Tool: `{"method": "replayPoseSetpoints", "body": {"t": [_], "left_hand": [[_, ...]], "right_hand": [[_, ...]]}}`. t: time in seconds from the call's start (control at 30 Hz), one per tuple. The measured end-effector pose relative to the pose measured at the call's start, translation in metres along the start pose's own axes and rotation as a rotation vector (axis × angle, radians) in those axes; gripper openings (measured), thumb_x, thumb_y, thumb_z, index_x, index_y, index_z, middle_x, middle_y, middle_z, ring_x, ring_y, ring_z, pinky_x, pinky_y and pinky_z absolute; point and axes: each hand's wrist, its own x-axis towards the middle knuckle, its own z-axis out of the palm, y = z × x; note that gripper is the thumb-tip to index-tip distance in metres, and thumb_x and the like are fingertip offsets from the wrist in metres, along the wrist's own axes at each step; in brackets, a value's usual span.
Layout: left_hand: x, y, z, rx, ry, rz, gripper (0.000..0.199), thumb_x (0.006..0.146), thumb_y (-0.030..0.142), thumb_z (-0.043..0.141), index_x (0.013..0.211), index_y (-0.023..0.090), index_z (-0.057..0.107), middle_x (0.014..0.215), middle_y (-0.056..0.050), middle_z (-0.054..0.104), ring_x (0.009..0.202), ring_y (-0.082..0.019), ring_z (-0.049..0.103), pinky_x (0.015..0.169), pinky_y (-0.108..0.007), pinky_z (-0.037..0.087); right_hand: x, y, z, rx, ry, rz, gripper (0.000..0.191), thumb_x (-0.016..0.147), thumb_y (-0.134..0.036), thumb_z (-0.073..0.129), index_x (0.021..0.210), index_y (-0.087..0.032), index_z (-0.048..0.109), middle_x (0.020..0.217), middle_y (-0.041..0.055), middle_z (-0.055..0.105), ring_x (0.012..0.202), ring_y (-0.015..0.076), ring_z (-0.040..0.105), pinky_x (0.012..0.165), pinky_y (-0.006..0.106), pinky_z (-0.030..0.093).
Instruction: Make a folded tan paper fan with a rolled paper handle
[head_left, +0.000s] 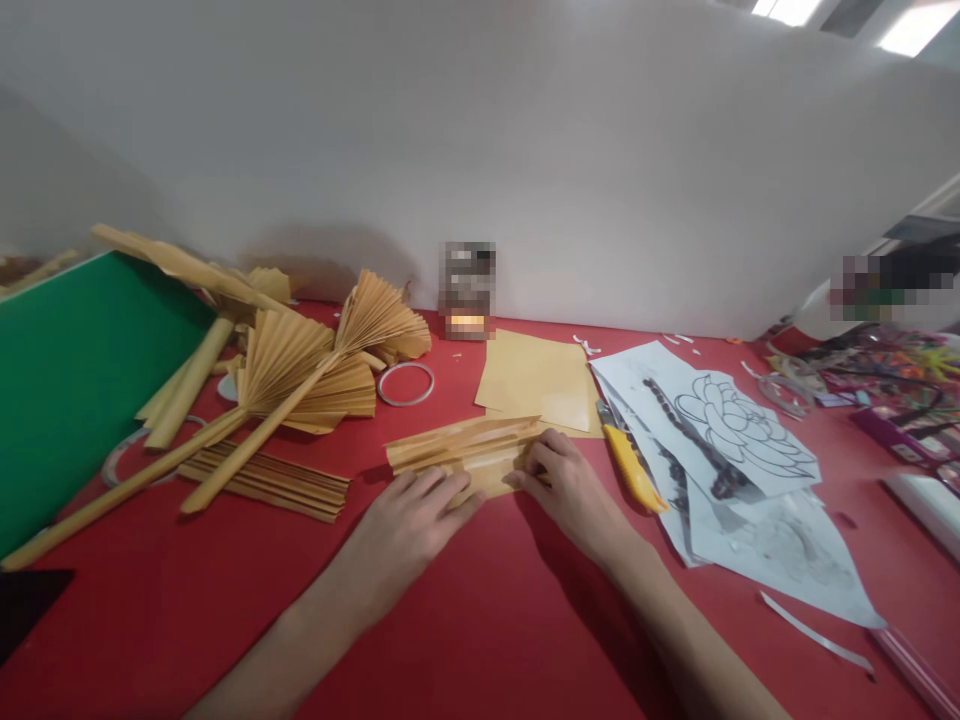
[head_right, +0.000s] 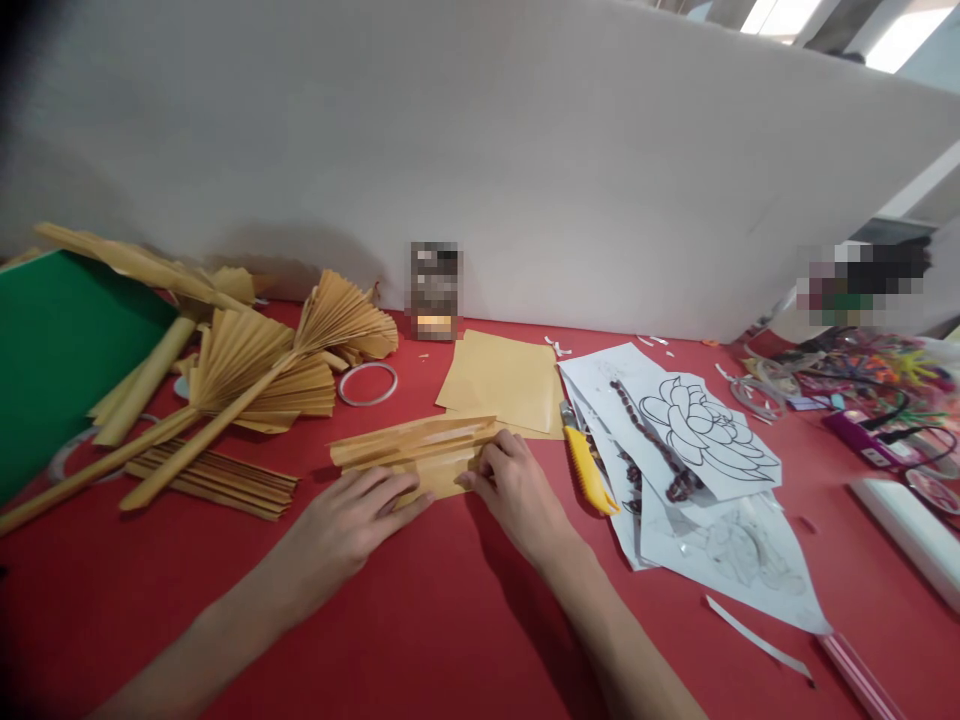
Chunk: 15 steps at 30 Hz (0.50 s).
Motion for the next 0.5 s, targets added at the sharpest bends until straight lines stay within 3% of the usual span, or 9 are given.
{"method": "replayPoseSetpoints", "body": {"t": [0.27, 0.4, 0.5], "left_hand": [[-0.009, -0.007, 0.005, -0.191, -0.038, -0.014, 0.063, 0.093, -0.005, 0.043, 0.148, 0.025, 0.053, 0.119, -0.01, 0.063, 0.107, -0.025, 0.058, 0.082, -0.034, 0.055], [-0.015, -0.009, 0.009, -0.265, -0.013, -0.06, 0.063, 0.096, -0.005, 0.038, 0.148, 0.028, 0.053, 0.128, -0.012, 0.058, 0.12, -0.025, 0.055, 0.09, -0.034, 0.056], [-0.019, -0.009, 0.012, -0.29, 0.0, -0.121, 0.06, 0.098, -0.003, 0.037, 0.145, 0.029, 0.057, 0.118, -0.01, 0.06, 0.109, -0.023, 0.058, 0.09, -0.036, 0.055]], "right_hand": [[0.0, 0.0, -0.001, 0.017, -0.036, 0.019, 0.016, 0.098, -0.02, 0.07, 0.084, -0.02, 0.063, 0.097, 0.0045, 0.058, 0.093, 0.0219, 0.06, 0.082, 0.035, 0.052], [0.0, 0.001, -0.001, 0.032, -0.051, 0.032, 0.017, 0.098, -0.021, 0.07, 0.083, -0.021, 0.062, 0.098, 0.0051, 0.059, 0.094, 0.0226, 0.06, 0.083, 0.036, 0.052], [-0.001, 0.002, -0.001, 0.04, -0.058, 0.021, 0.017, 0.098, -0.021, 0.07, 0.084, -0.021, 0.062, 0.097, 0.0054, 0.059, 0.095, 0.0234, 0.06, 0.084, 0.037, 0.052]]}}
